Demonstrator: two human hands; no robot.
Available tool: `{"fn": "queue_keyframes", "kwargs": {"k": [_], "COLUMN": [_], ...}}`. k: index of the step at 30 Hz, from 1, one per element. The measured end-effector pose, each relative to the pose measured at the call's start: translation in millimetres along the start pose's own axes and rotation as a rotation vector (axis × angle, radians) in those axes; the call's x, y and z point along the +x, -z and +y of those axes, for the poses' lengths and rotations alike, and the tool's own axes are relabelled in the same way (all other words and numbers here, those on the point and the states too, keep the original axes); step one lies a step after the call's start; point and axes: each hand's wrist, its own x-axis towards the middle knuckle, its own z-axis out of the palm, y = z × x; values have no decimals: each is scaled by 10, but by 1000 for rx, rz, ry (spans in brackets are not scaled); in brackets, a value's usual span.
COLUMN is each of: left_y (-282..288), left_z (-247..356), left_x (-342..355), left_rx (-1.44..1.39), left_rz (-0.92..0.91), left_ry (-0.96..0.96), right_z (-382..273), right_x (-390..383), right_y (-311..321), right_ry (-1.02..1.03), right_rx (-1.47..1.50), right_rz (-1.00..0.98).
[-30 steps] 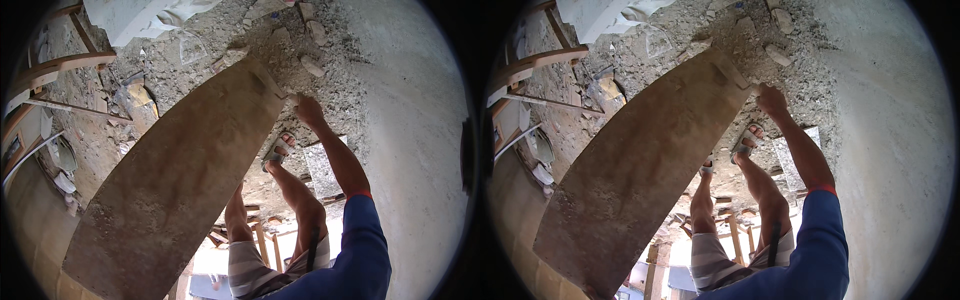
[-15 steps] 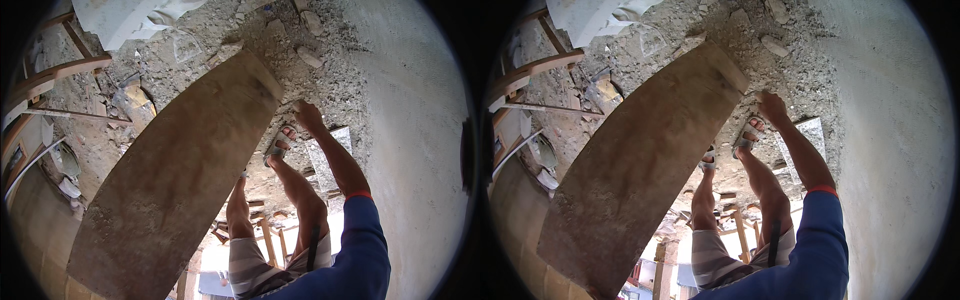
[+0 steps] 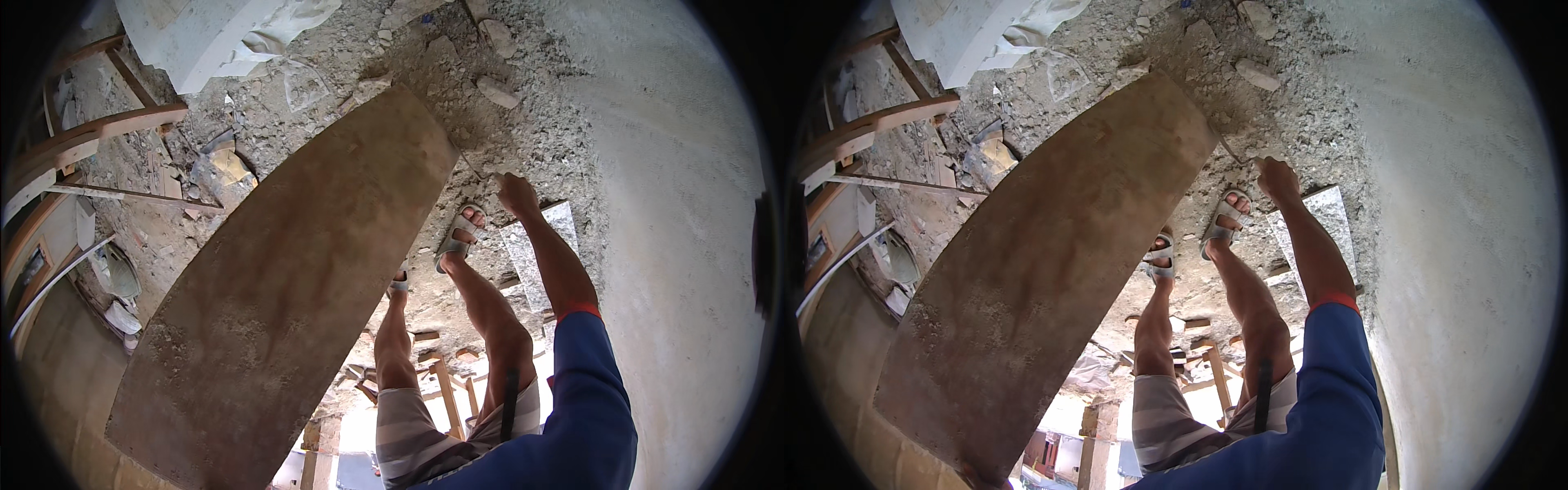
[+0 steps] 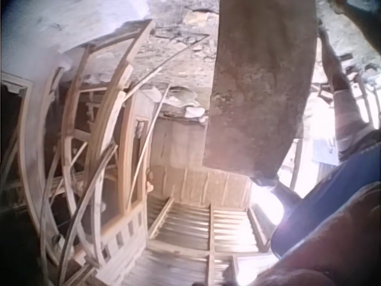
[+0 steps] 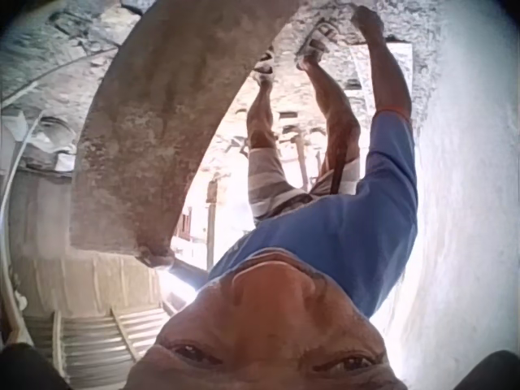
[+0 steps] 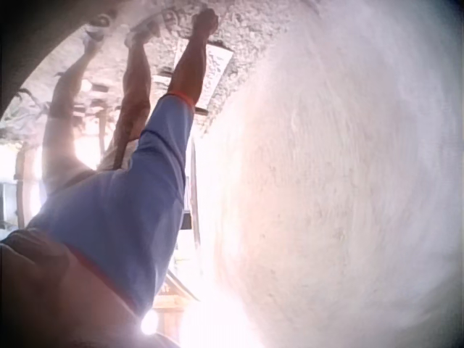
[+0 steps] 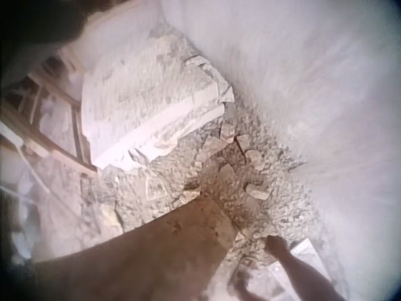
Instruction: The person applies mortar to the back of tiles using a trowel and places them onto a wall section.
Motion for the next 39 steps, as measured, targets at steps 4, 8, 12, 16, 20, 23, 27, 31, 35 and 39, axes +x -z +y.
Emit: {"fn": "queue_keyframes", "kwargs": {"k": [4,8,12,16,20,23,27,31,35,39], "left_y": [426,865,728,759,649,438,663,658,600,1028], "left_z": [-310,-698,-896,-908,-614,-486,-704,-870,-1025,-1497], "left_x": [-532,-1353,-1406,-1182,-1219,-1003,-1115,-1308,-1658,-1966], "left_rx": [7,-43,-45,-21,-72,-98,-43,-86,-153,-136], "left_rz": [-41,-52,-83,-117,-122,-137,-177,-187,-200,-215], "left_ry": [55,123,180,232,301,352,402,471,550,592], "right_z": [-524,123,-307,-1054,-384,-461,-1591,-1358,-732,-905], "right_x": [-582,-177,-267,-981,-115,110,-343,324,891,266], "right_y": [-37,-379,-113,369,144,228,576,588,536,396], "right_ry": [123,113,81,380,86,50,265,218,-17,32], "right_rx": [185,19,100,214,60,110,163,73,-65,57], "right_rz": [30,181,108,99,152,180,90,177,116,108]}}
